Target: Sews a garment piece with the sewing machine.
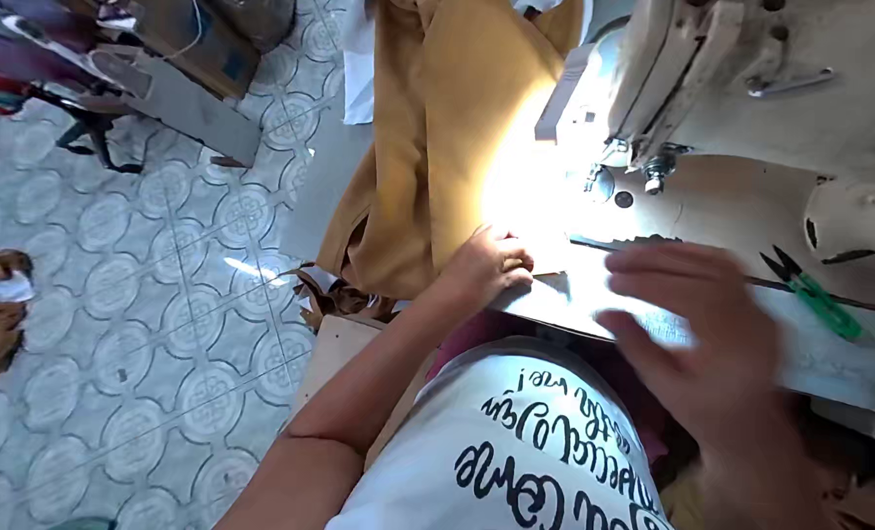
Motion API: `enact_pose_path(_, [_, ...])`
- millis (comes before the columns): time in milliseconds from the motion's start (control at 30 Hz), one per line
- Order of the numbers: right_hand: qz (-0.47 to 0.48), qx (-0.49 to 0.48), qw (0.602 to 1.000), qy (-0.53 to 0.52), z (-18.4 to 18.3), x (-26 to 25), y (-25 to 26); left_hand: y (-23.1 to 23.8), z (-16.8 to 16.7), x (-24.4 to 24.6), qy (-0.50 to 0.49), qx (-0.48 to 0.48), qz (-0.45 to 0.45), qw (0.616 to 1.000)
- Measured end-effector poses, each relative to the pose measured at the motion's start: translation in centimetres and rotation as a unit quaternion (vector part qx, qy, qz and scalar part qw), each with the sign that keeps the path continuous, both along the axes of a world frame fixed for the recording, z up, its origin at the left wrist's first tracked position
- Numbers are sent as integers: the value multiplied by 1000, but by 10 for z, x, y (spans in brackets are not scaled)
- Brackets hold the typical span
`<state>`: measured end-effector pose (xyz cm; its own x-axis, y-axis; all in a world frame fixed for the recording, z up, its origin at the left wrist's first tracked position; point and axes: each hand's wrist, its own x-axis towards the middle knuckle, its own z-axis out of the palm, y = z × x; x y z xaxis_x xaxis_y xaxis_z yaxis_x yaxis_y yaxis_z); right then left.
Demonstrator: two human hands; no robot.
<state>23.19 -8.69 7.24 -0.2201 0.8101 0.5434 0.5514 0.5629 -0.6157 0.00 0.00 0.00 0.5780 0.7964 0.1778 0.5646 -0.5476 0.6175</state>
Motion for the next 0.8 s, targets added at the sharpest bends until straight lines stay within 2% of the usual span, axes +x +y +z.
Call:
enact_pose_path(100, [-12,-39,980,-193,-65,-26,35,1,2,-2,-2,-25,9,1000])
enact_pose_path(200, [-63,-18,967,-247,-89,-31,42,0,-1,-4,-2,-41,17,999])
enact_pose_path(433, [-121,-4,968,-222,-90,-32,47,-11,-10,-5,-3,41,82,996])
enact_pose_path(567, [-143,-9,954,-264,-93,-42,51,-15,-15,-15,36,120,111,986])
enact_pose_path(667, [-187,22,940,-286,-96,-48,58,-18,-15,-23,90,150,145,974])
enact_pose_path(800, [-205,-56,940,-268,-81,-47,56,-16,-8,-43,130,165,227,951])
